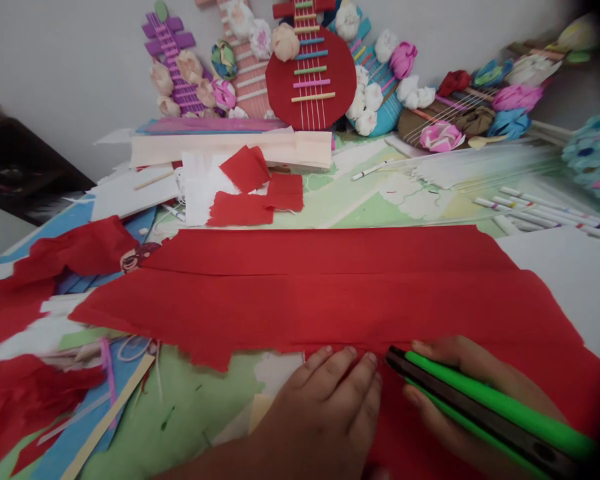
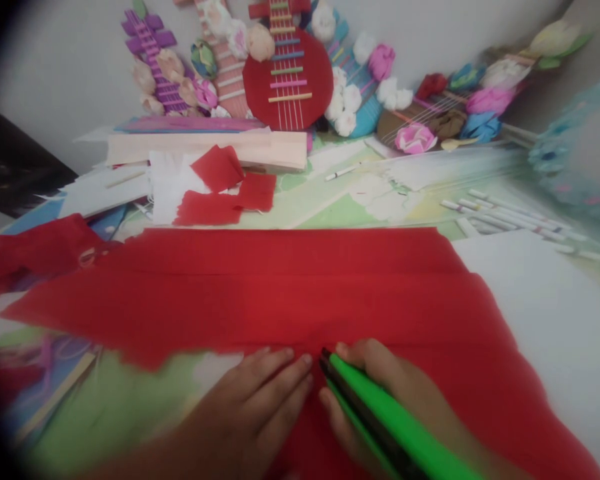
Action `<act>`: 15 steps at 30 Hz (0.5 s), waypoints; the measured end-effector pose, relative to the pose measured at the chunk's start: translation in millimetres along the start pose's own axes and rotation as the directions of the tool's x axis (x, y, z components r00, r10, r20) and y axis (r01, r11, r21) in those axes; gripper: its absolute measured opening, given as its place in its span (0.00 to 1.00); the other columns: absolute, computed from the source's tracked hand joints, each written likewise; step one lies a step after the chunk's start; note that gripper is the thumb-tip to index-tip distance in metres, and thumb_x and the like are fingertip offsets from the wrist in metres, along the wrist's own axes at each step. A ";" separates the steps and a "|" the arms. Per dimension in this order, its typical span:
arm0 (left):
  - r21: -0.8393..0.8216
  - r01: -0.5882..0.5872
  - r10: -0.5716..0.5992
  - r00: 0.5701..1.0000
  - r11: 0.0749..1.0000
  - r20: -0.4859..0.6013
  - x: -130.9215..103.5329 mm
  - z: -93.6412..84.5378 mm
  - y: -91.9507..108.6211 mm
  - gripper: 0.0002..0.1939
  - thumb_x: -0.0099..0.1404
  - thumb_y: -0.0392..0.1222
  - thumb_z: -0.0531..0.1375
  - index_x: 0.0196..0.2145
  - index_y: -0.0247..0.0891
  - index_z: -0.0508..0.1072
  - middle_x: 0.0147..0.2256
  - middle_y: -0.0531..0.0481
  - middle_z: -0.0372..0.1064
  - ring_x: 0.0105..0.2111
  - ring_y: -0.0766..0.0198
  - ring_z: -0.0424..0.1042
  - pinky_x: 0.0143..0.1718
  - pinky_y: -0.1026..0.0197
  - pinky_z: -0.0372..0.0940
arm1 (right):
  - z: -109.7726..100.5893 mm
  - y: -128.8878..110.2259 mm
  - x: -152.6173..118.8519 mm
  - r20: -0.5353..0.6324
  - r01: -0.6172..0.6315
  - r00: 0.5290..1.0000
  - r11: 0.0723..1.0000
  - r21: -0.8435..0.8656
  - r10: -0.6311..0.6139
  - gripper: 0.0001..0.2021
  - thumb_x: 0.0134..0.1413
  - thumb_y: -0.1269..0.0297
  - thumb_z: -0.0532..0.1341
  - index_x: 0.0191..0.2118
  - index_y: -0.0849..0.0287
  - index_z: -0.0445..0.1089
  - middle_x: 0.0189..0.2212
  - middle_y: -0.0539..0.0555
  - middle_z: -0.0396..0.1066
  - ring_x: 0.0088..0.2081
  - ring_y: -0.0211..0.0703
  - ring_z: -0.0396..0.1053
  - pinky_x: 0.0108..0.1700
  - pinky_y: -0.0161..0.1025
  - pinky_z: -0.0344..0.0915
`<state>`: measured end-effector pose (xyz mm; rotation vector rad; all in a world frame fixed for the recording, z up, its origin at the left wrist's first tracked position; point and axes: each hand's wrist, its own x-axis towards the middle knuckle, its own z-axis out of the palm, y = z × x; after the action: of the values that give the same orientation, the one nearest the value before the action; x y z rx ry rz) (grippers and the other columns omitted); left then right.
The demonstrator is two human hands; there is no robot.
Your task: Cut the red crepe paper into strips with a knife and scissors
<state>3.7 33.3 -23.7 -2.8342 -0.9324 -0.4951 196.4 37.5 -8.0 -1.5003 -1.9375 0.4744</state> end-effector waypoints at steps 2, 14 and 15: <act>-0.005 -0.002 0.002 1.000 1.000 0.009 0.7 -1.5 0.1 0.26 0.65 0.50 0.43 0.52 0.30 0.63 0.52 0.44 0.62 0.48 0.54 0.61 0.48 0.55 0.56 | -0.2 -1.2 1.1 0.033 0.031 0.999 0.999 -0.013 -0.030 0.01 0.47 0.64 0.53 0.28 0.52 0.60 0.22 0.49 0.72 0.22 0.41 0.72 0.16 0.30 0.65; -0.046 0.011 -0.010 1.000 0.999 0.029 -0.6 -3.1 1.1 0.27 0.65 0.51 0.43 0.53 0.29 0.61 0.54 0.43 0.60 0.50 0.53 0.59 0.51 0.55 0.53 | -2.0 -1.9 5.5 0.093 0.085 0.992 0.996 -0.001 -0.085 0.03 0.48 0.66 0.52 0.27 0.52 0.57 0.18 0.46 0.69 0.19 0.37 0.69 0.16 0.29 0.62; -0.049 0.012 -0.011 1.000 0.999 0.029 -0.7 -3.3 1.3 0.27 0.65 0.51 0.43 0.53 0.30 0.62 0.54 0.43 0.60 0.50 0.53 0.59 0.51 0.55 0.52 | -1.9 -2.0 5.8 0.095 0.096 0.991 0.995 -0.009 -0.095 0.03 0.48 0.66 0.51 0.27 0.52 0.56 0.18 0.46 0.69 0.18 0.37 0.69 0.16 0.29 0.63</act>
<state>3.1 31.2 -20.8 -2.8887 -0.9552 -0.4857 195.4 42.2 -3.9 -1.4085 -2.0791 0.4993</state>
